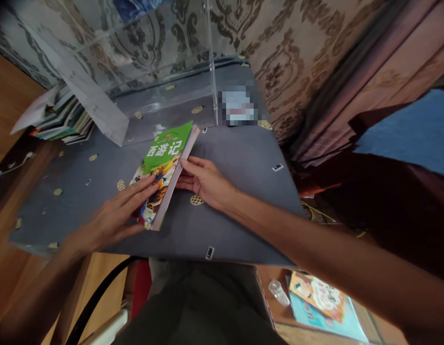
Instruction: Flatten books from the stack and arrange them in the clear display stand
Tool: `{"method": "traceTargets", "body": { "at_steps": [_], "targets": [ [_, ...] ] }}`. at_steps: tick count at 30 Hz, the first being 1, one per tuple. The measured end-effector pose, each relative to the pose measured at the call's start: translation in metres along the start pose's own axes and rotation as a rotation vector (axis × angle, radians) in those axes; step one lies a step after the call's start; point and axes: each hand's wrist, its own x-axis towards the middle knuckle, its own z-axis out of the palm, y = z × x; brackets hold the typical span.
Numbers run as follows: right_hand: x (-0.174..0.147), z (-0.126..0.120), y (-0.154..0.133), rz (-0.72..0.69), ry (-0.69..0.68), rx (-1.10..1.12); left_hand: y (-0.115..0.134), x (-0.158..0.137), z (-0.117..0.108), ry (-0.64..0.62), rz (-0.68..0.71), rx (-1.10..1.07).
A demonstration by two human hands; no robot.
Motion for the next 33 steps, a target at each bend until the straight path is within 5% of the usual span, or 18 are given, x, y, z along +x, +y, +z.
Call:
{"method": "traceTargets", "body": {
  "at_steps": [13,25,33],
  "targets": [
    [-0.001,-0.005,-0.004,-0.067,0.026,-0.045,0.007,-0.003,0.012,0.127,0.014,-0.105],
    [-0.006,-0.01,-0.006,-0.036,-0.066,-0.143,-0.006,-0.009,0.011,0.333,0.364,0.469],
    [-0.047,-0.018,0.001,0.159,-0.201,-0.139,-0.005,-0.003,0.028,0.355,0.455,0.524]
  ]
}}
